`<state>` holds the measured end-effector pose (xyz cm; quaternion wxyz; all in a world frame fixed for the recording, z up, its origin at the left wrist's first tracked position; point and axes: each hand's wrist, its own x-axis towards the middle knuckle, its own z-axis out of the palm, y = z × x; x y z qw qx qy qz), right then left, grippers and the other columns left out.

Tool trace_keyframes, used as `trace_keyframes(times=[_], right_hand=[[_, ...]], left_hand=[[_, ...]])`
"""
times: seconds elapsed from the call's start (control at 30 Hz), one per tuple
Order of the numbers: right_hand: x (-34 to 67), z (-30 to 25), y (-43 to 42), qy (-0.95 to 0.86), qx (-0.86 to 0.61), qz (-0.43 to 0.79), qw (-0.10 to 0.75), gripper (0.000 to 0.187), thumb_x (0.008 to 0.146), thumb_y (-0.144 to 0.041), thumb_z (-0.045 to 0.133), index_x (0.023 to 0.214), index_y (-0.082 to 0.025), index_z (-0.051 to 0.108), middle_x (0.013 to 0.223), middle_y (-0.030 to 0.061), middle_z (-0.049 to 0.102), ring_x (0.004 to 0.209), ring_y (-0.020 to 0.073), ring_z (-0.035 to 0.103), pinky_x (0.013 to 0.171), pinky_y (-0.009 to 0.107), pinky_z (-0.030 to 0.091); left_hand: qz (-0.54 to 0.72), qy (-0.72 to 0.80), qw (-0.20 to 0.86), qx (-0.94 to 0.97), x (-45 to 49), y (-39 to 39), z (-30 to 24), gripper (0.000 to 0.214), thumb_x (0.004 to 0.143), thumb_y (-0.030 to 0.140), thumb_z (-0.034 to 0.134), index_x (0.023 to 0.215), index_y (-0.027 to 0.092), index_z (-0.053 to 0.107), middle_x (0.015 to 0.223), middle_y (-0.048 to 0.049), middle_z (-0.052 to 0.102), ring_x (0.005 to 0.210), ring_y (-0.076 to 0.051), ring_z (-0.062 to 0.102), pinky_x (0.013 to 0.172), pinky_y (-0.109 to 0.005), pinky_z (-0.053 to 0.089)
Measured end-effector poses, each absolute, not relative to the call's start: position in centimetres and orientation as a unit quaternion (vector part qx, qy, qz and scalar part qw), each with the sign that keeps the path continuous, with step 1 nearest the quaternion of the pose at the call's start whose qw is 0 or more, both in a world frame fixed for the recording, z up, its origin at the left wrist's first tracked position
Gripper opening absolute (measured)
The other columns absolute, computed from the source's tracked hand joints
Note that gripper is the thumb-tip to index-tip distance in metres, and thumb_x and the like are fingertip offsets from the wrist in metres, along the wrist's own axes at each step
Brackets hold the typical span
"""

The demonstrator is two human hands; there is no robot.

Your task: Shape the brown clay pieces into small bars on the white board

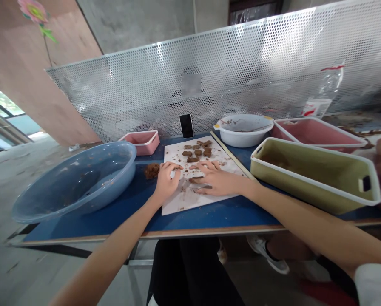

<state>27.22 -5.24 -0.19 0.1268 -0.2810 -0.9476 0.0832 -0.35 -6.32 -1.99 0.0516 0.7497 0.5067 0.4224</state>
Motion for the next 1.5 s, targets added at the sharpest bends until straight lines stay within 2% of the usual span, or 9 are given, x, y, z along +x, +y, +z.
trace_keyframes(times=[0.1, 0.33, 0.57, 0.7, 0.77, 0.87, 1.03, 1.27, 1.5], right_hand=[[27.1, -0.4, -5.2, -0.95, -0.282, 0.082, 0.11, 0.053, 0.114, -0.067, 0.056, 0.161, -0.046, 0.069, 0.186, 0.0098, 0.038, 0.171, 0.0514, 0.029, 0.131, 0.085, 0.028], [27.5, 0.4, -5.0, -0.939, -0.293, 0.06, 0.171, 0.052, 0.118, -0.061, 0.049, 0.158, -0.039, 0.072, 0.183, 0.0119, 0.042, 0.167, 0.0459, 0.037, 0.129, 0.075, 0.039], [27.7, -0.1, -4.6, -0.941, -0.3, 0.069, 0.141, 0.047, 0.116, -0.065, 0.049, 0.147, -0.046, 0.08, 0.181, 0.0087, 0.043, 0.166, 0.0485, 0.035, 0.128, 0.078, 0.034], [27.5, -0.4, -4.3, -0.928, -0.325, 0.069, 0.169, 0.051, 0.112, -0.067, 0.057, 0.152, -0.04, 0.076, 0.174, 0.0128, 0.05, 0.158, 0.0465, 0.044, 0.127, 0.073, 0.038], [27.1, -0.7, -4.0, -0.916, -0.349, 0.056, 0.189, 0.05, 0.11, -0.066, 0.061, 0.144, -0.035, 0.08, 0.167, 0.0145, 0.055, 0.154, 0.0447, 0.046, 0.126, 0.07, 0.039], [26.4, -1.3, -3.7, -0.911, -0.359, 0.06, 0.193, 0.039, 0.11, -0.061, 0.065, 0.127, -0.034, 0.086, 0.162, 0.014, 0.057, 0.152, 0.0442, 0.046, 0.124, 0.07, 0.038], [25.7, -2.0, -3.4, -0.902, -0.375, 0.089, 0.192, 0.028, 0.107, -0.047, 0.069, 0.122, -0.034, 0.09, 0.159, 0.0138, 0.057, 0.15, 0.0438, 0.047, 0.122, 0.068, 0.039], [25.6, -1.9, -3.4, -0.9, -0.375, 0.084, 0.206, 0.026, 0.107, -0.048, 0.07, 0.114, -0.034, 0.091, 0.16, 0.0123, 0.058, 0.148, 0.0435, 0.047, 0.119, 0.067, 0.041], [26.5, -1.4, -3.5, -0.899, -0.389, 0.056, 0.193, 0.026, 0.1, -0.05, 0.079, 0.112, -0.03, 0.089, 0.158, 0.0138, 0.061, 0.148, 0.0461, 0.049, 0.12, 0.07, 0.04]], left_hand=[[0.423, 0.51, 0.05, 0.747, -0.3, -6.3, -2.0, 0.018, 0.102, 0.016, 0.061, 0.1, 0.024, 0.077, 0.108, -0.007, 0.077, 0.115, -0.03, 0.068, 0.112, -0.049, 0.052], [0.424, 0.51, 0.053, 0.747, -0.5, -6.3, -2.0, 0.019, 0.1, 0.013, 0.061, 0.099, 0.023, 0.077, 0.108, -0.0078, 0.077, 0.113, -0.03, 0.067, 0.11, -0.049, 0.052], [0.426, 0.511, 0.054, 0.745, -0.5, -6.3, -2.0, 0.017, 0.102, 0.015, 0.062, 0.1, 0.023, 0.076, 0.108, -0.0071, 0.077, 0.114, -0.03, 0.067, 0.113, -0.049, 0.051], [0.405, 0.511, 0.052, 0.757, -0.5, -6.2, -2.2, 0.015, 0.102, 0.018, 0.065, 0.103, 0.023, 0.078, 0.111, -0.0083, 0.076, 0.117, -0.031, 0.066, 0.114, -0.05, 0.05], [0.381, 0.503, 0.056, 0.774, -0.4, -6.1, -2.3, 0.012, 0.102, 0.022, 0.069, 0.105, 0.023, 0.081, 0.112, -0.0092, 0.075, 0.118, -0.032, 0.065, 0.115, -0.052, 0.05], [0.332, 0.487, 0.066, 0.805, -0.1, -5.9, -2.4, 0.015, 0.099, 0.033, 0.079, 0.111, 0.026, 0.084, 0.118, -0.0101, 0.073, 0.123, -0.035, 0.061, 0.116, -0.055, 0.05], [0.246, 0.484, 0.086, 0.835, 0.5, -5.6, -2.3, 0.023, 0.089, 0.046, 0.093, 0.104, 0.029, 0.088, 0.128, -0.0115, 0.071, 0.129, -0.041, 0.055, 0.114, -0.063, 0.048], [0.255, 0.473, 0.086, 0.839, 0.3, -4.9, -2.6, 0.017, 0.092, 0.044, 0.093, 0.099, 0.03, 0.088, 0.123, -0.0107, 0.07, 0.125, -0.038, 0.057, 0.115, -0.059, 0.049], [0.268, 0.465, 0.085, 0.84, 0.2, -5.1, -2.7, 0.023, 0.092, 0.048, 0.093, 0.108, 0.031, 0.09, 0.123, -0.011, 0.07, 0.124, -0.037, 0.058, 0.116, -0.059, 0.05]])
